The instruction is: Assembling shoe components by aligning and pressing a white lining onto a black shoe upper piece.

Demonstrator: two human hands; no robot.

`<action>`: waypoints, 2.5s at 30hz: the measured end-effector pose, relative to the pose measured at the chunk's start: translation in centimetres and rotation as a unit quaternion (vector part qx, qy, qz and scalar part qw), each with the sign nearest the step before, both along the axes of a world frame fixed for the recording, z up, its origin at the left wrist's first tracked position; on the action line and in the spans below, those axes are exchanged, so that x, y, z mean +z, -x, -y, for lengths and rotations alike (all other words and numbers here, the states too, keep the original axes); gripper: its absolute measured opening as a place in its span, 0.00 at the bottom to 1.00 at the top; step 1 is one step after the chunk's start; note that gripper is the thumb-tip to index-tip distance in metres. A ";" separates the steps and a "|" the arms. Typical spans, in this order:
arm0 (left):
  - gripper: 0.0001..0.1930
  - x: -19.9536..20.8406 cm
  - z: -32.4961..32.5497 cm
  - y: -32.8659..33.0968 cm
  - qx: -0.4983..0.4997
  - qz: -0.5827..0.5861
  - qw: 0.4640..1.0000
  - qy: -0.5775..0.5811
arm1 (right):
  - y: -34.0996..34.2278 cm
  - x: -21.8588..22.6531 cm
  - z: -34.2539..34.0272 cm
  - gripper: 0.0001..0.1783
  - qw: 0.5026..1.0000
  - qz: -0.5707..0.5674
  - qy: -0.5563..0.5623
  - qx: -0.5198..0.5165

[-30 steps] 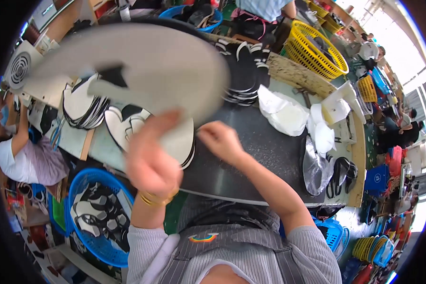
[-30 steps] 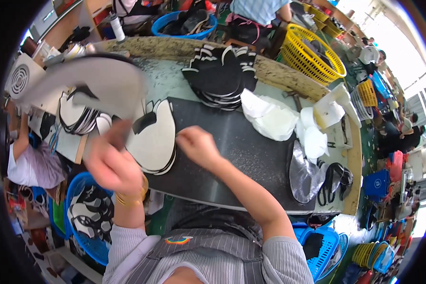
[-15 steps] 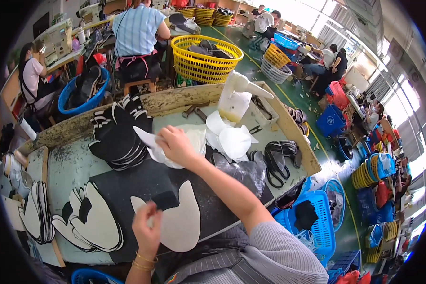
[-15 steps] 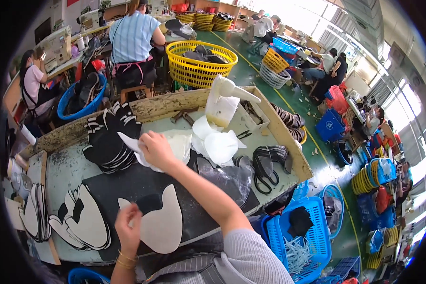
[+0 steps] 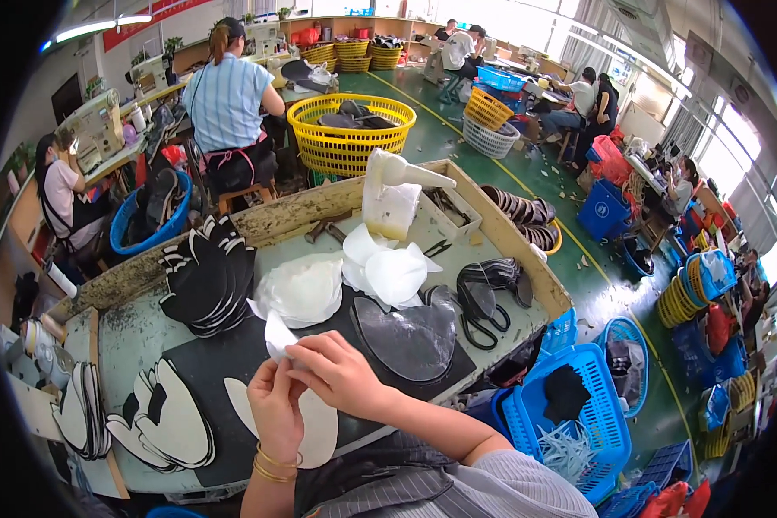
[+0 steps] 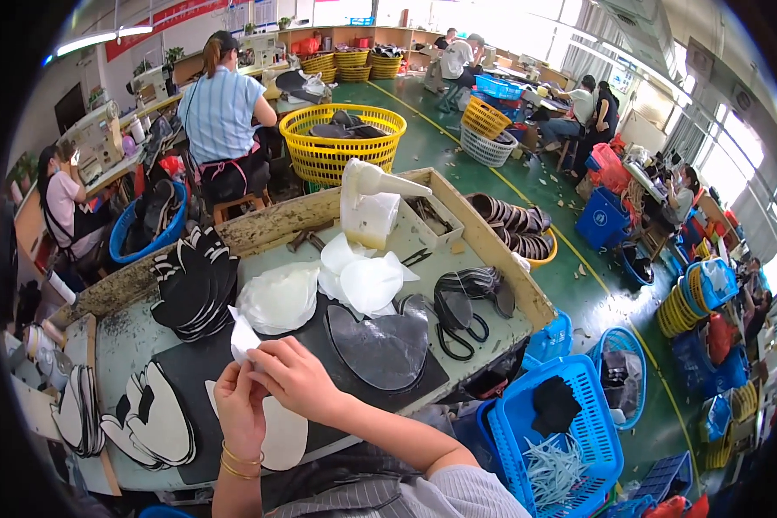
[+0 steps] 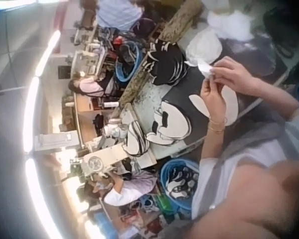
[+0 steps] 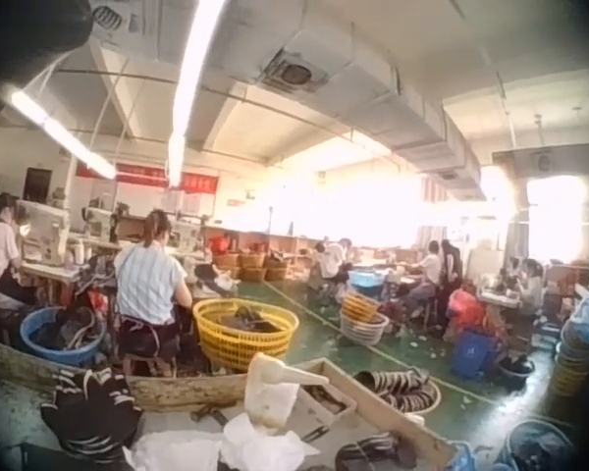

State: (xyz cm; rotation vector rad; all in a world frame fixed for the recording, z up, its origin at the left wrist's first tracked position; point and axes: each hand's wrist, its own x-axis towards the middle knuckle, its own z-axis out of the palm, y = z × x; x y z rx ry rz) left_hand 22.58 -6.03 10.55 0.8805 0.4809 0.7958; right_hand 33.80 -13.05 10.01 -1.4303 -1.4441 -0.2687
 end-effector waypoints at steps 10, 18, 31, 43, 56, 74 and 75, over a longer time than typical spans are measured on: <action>0.08 1.3 2.7 1.7 0.011 -0.126 0.975 -0.180 | 0.8 0.4 2.7 0.18 0.997 0.073 0.005 -0.020; 0.07 2.1 3.0 1.6 -0.039 -0.170 0.976 -0.127 | 0.4 0.3 3.0 0.06 0.953 -0.297 0.056 -0.035; 0.08 0.0 2.3 1.3 0.038 -0.102 0.982 -0.154 | 1.2 -0.4 0.8 0.10 0.831 -0.557 0.002 0.005; 0.08 -1.8 -5.9 -1.4 -0.006 -0.128 0.987 -0.094 | -8.2 -3.3 1.9 0.09 0.825 -0.540 -0.084 -0.145; 0.16 -6.2 -11.4 -2.1 0.344 -0.313 0.669 -0.579 | -8.7 -2.4 -5.8 0.11 0.848 -0.529 0.030 -0.006; 0.09 1.7 -0.8 0.6 0.091 -0.018 0.987 -0.131 | 0.7 2.2 -0.4 0.04 0.893 -0.442 0.004 0.090; 0.09 2.1 -0.6 0.8 0.075 0.003 0.993 -0.091 | 0.7 2.6 -0.3 0.05 0.849 -0.510 0.015 0.136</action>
